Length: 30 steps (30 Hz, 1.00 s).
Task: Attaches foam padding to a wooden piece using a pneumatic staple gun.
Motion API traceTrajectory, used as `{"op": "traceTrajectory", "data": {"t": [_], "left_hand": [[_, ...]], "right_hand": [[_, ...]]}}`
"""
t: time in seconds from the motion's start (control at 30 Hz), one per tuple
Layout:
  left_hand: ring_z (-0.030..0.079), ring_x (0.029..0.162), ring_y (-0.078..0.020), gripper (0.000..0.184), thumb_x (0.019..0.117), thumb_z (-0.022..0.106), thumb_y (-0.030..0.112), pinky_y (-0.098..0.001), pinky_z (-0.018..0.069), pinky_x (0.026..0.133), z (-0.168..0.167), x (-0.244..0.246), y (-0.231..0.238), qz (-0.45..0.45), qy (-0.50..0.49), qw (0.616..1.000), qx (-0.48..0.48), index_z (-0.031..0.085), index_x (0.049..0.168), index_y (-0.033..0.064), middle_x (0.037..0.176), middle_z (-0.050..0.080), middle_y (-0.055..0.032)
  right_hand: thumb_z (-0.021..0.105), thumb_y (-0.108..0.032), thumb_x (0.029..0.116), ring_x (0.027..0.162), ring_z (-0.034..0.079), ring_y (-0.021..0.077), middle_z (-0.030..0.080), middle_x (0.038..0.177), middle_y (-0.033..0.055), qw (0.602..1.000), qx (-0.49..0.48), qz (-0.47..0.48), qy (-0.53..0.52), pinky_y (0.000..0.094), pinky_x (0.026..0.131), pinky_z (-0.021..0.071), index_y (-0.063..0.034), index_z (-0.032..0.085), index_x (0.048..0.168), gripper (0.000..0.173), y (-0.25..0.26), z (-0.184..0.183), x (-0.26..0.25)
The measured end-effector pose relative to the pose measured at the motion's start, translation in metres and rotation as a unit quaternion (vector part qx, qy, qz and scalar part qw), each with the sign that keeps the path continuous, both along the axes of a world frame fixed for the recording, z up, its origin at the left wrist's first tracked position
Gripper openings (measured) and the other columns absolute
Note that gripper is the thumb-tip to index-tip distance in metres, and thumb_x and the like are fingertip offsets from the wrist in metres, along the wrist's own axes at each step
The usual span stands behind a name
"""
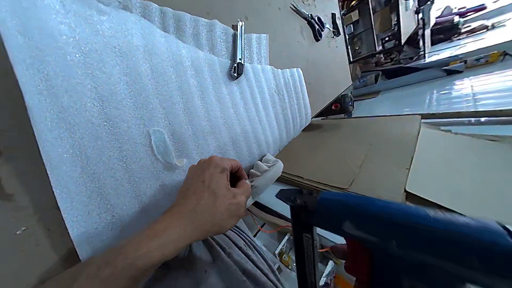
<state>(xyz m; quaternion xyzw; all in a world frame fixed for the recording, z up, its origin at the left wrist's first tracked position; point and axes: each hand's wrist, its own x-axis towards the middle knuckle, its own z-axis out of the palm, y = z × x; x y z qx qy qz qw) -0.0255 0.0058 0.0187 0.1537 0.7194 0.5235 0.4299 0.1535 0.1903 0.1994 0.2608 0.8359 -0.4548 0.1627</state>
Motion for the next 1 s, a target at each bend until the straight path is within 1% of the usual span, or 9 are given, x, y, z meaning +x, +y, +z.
{"op": "traceTrajectory", "data": {"t": [0.03, 0.07, 0.1, 0.13, 0.3, 0.4, 0.73, 0.9, 1.0], "left_hand": [[0.059, 0.055, -0.0019, 0.014, 0.0928, 0.068, 0.024, -0.0248, 0.0475, 0.049, 0.000, 0.000, 0.001, -0.003, 0.008, 1.000, 0.001, 0.070, 0.079, 0.0244, 0.064, 0.063, 0.0113], [0.059, 0.055, -0.0016, 0.014, 0.0923, 0.067, 0.024, -0.0248, 0.0475, 0.048, 0.000, -0.001, 0.002, -0.005, 0.014, 1.000, 0.001, 0.070, 0.079, 0.0251, 0.063, 0.063, 0.0117], [0.059, 0.055, -0.0015, 0.014, 0.0920, 0.067, 0.025, -0.0250, 0.0475, 0.048, -0.001, -0.001, 0.002, -0.006, 0.019, 1.000, 0.000, 0.070, 0.078, 0.0257, 0.063, 0.063, 0.0121], [0.059, 0.055, -0.0020, 0.014, 0.0917, 0.067, 0.024, -0.0257, 0.0476, 0.048, -0.001, -0.001, 0.002, -0.006, 0.019, 1.000, 0.001, 0.070, 0.078, 0.0259, 0.063, 0.063, 0.0119], [0.059, 0.054, -0.0035, 0.014, 0.0928, 0.067, 0.024, -0.0252, 0.0481, 0.047, -0.002, -0.003, 0.001, -0.004, 0.007, 1.000, 0.002, 0.071, 0.080, 0.0251, 0.063, 0.064, 0.0104], [0.060, 0.053, -0.0035, 0.014, 0.0925, 0.067, 0.024, -0.0243, 0.0482, 0.047, -0.002, -0.002, 0.001, 0.007, 0.006, 1.000, 0.005, 0.071, 0.079, 0.0247, 0.064, 0.065, 0.0103], [0.058, 0.050, -0.0062, 0.017, 0.0957, 0.068, 0.021, -0.0255, 0.0461, 0.044, -0.001, -0.006, 0.001, 0.008, -0.012, 1.000, 0.006, 0.074, 0.080, 0.0208, 0.062, 0.065, 0.0065], [0.058, 0.051, -0.0072, 0.017, 0.0960, 0.069, 0.022, -0.0277, 0.0461, 0.045, 0.001, -0.008, 0.001, -0.022, -0.008, 1.000, -0.006, 0.074, 0.080, 0.0213, 0.062, 0.065, 0.0059], [0.056, 0.048, -0.0073, 0.018, 0.0947, 0.068, 0.021, -0.0281, 0.0439, 0.043, 0.001, -0.009, 0.003, -0.029, 0.001, 1.000, -0.009, 0.073, 0.077, 0.0218, 0.059, 0.062, 0.0060]], "right_hand": [[0.066, -0.029, 0.0974, 0.074, 0.070, 0.0030, 0.074, 0.100, -0.0092, 0.999, -0.028, -0.027, 0.001, 0.0254, 0.064, 0.0607, -0.0200, 0.063, 0.117, 0.022, 0.004, -0.003, -0.004], [0.064, -0.027, 0.0975, 0.071, 0.069, 0.0030, 0.073, 0.094, -0.0109, 0.998, -0.055, -0.032, -0.007, 0.0255, 0.062, 0.0602, -0.0193, 0.063, 0.115, 0.019, 0.007, -0.006, -0.010], [0.062, -0.027, 0.0999, 0.072, 0.068, 0.0067, 0.072, 0.091, -0.0071, 0.995, -0.090, -0.021, -0.021, 0.0302, 0.064, 0.0604, -0.0163, 0.064, 0.118, 0.021, 0.012, -0.008, -0.015], [0.061, -0.028, 0.1010, 0.071, 0.068, 0.0083, 0.072, 0.088, -0.0052, 0.993, -0.114, -0.008, -0.031, 0.0321, 0.064, 0.0605, -0.0157, 0.065, 0.118, 0.021, 0.016, -0.010, -0.020], [0.061, -0.027, 0.0998, 0.065, 0.066, 0.0077, 0.068, 0.079, -0.0054, 0.984, -0.157, 0.007, -0.082, 0.0300, 0.059, 0.0590, -0.0141, 0.065, 0.110, 0.017, 0.021, -0.021, -0.035], [0.060, -0.023, 0.0994, 0.063, 0.066, 0.0070, 0.067, 0.077, -0.0063, 0.983, -0.159, 0.012, -0.096, 0.0290, 0.058, 0.0589, -0.0140, 0.064, 0.107, 0.012, 0.019, -0.022, -0.041], [0.059, -0.023, 0.0999, 0.061, 0.065, 0.0078, 0.066, 0.077, -0.0057, 0.984, -0.139, 0.014, -0.111, 0.0286, 0.055, 0.0581, -0.0132, 0.064, 0.112, 0.016, 0.010, -0.019, -0.053], [0.059, -0.023, 0.0976, 0.055, 0.064, 0.0096, 0.064, 0.069, -0.0053, 0.972, -0.146, -0.007, -0.184, 0.0286, 0.051, 0.0573, -0.0159, 0.067, 0.107, 0.015, 0.013, -0.012, -0.068], [0.060, -0.027, 0.0968, 0.054, 0.063, 0.0094, 0.064, 0.067, -0.0046, 0.969, -0.140, 0.013, -0.203, 0.0285, 0.051, 0.0563, -0.0178, 0.068, 0.101, 0.013, 0.017, -0.011, -0.075]]}}
